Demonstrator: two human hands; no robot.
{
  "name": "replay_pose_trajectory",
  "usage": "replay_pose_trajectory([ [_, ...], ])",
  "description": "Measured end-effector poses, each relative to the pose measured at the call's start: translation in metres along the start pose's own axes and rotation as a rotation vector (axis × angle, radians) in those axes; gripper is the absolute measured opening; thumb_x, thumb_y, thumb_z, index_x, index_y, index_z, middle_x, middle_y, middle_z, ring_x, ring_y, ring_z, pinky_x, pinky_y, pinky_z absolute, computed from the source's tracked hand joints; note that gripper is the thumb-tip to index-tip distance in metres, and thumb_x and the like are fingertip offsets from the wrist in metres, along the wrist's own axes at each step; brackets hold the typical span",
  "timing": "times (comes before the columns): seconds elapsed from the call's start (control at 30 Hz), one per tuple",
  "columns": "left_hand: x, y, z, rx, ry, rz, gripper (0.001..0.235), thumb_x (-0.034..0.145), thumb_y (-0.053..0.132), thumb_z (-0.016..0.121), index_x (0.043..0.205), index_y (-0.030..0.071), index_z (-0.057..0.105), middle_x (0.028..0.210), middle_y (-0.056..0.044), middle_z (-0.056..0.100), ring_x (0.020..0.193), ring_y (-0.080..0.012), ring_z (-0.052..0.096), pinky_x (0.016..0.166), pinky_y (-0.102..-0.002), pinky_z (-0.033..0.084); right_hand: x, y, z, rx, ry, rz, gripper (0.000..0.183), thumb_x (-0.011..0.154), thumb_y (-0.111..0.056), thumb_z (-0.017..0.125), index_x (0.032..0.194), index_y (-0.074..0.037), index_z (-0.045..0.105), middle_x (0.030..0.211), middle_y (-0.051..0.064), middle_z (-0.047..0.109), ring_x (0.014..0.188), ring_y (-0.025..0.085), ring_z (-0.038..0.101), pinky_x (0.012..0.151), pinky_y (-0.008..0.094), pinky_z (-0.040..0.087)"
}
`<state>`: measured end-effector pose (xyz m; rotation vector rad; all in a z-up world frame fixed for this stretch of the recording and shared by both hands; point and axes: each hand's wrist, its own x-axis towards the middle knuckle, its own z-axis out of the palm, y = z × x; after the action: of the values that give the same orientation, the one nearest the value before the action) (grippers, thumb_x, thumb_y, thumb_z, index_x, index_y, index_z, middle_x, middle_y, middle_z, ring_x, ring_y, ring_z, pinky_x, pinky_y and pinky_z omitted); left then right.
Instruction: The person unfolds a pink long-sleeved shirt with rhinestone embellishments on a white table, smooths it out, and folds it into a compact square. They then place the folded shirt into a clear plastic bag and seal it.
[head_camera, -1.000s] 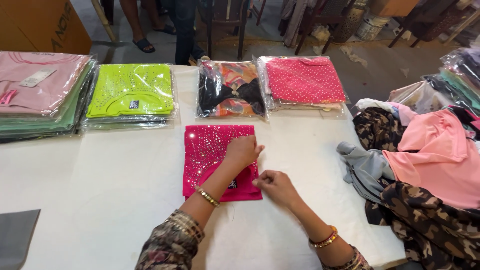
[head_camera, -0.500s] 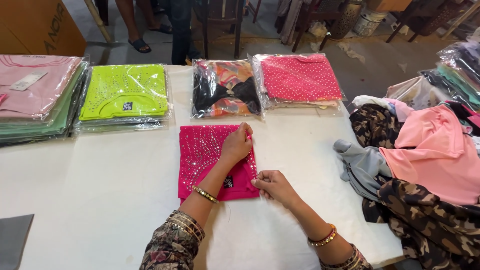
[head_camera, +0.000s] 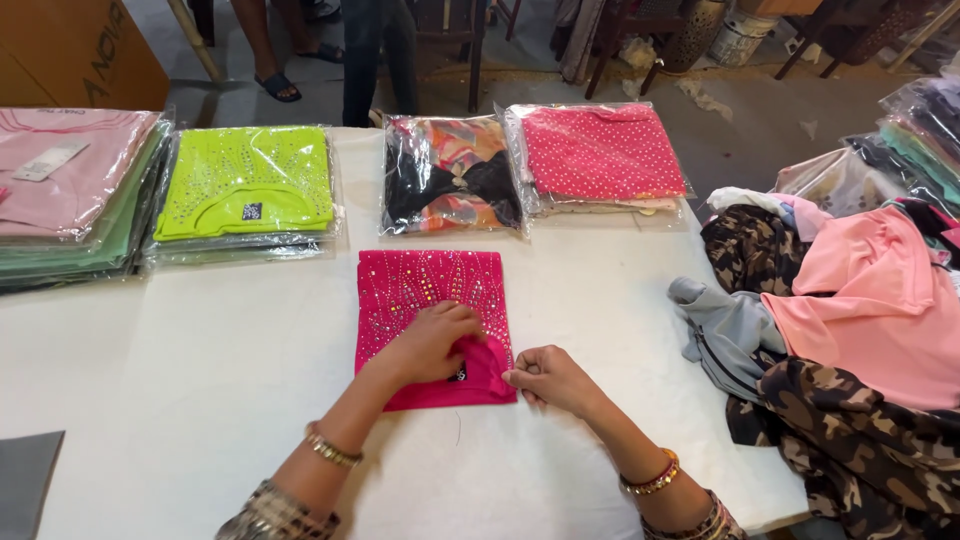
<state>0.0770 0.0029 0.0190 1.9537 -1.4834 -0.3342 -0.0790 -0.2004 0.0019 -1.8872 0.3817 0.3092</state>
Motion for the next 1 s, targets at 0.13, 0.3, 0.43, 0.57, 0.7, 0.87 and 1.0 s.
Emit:
replay_pose_trajectory([
  [0.13,-0.043,-0.027,-0.003,0.169,0.138,0.085,0.036,0.067,0.003,0.075,0.102,0.011,0.071,0.115,-0.01,0.066,0.117,-0.0333,0.056,0.099,-0.047,0.044,-0.003,-0.002,0.002,-0.045,-0.017,0.037,0.028,0.095,-0.022,0.07,0.073,-0.005,0.066,0.053,0.001,0.061,0.044,0.007,0.053,0.045,0.024,0.043],
  [0.3,-0.085,-0.051,-0.013,0.164,0.551,-0.235,0.017,0.081,0.011,0.076,0.098,0.015,0.074,0.11,-0.008,0.067,0.109,-0.0305,0.06,0.095,-0.041,0.05,0.0,0.004,-0.002,-0.134,0.023,-0.012,0.028,0.094,-0.023,0.071,0.074,-0.004,0.068,0.053,0.001,0.061,0.045,0.007,0.053,0.045,0.025,0.044],
  [0.43,-0.108,-0.053,-0.016,0.049,0.397,-0.694,0.024,0.084,0.022,0.078,0.106,0.016,0.07,0.094,-0.008,0.067,0.084,-0.0236,0.067,0.08,-0.039,0.055,0.005,0.008,-0.002,-0.106,0.047,-0.014,0.029,0.094,-0.024,0.072,0.074,-0.003,0.067,0.053,0.001,0.061,0.045,0.008,0.054,0.045,0.025,0.043],
  [0.57,-0.114,-0.037,-0.018,-0.112,0.252,-0.781,0.032,0.085,0.02,0.076,0.114,0.019,0.063,0.078,-0.007,0.068,0.072,-0.0202,0.066,0.071,-0.038,0.054,0.007,0.009,-0.006,-0.097,0.075,-0.005,0.028,0.094,-0.024,0.072,0.075,-0.004,0.068,0.053,0.001,0.061,0.045,0.007,0.052,0.045,0.025,0.043],
  [0.7,-0.121,-0.042,-0.02,-0.175,0.325,-0.753,0.026,0.089,0.017,0.073,0.113,0.018,0.066,0.073,-0.006,0.066,0.066,-0.0169,0.064,0.064,-0.033,0.051,0.001,0.005,-0.013,-0.05,0.124,-0.047,0.028,0.094,-0.025,0.071,0.075,-0.004,0.069,0.053,0.0,0.06,0.045,0.006,0.051,0.044,0.024,0.041],
  [0.87,-0.133,-0.035,-0.019,-0.703,0.35,-0.768,0.02,0.092,0.014,0.068,0.111,0.01,0.064,0.069,-0.001,0.061,0.054,-0.0124,0.061,0.046,-0.027,0.044,-0.01,-0.01,-0.005,-0.294,0.032,0.082,0.03,0.09,-0.029,0.075,0.072,-0.006,0.072,0.053,0.002,0.061,0.045,0.008,0.055,0.048,0.025,0.046],
  [1.0,-0.128,-0.02,-0.031,-0.558,0.207,-0.915,0.024,0.09,0.015,0.072,0.113,0.012,0.065,0.068,-0.007,0.063,0.056,-0.0172,0.065,0.052,-0.033,0.053,-0.002,-0.001,-0.014,-0.395,0.026,0.114,0.032,0.086,-0.031,0.081,0.07,-0.006,0.071,0.054,0.0,0.064,0.048,0.007,0.058,0.05,0.026,0.047],
])
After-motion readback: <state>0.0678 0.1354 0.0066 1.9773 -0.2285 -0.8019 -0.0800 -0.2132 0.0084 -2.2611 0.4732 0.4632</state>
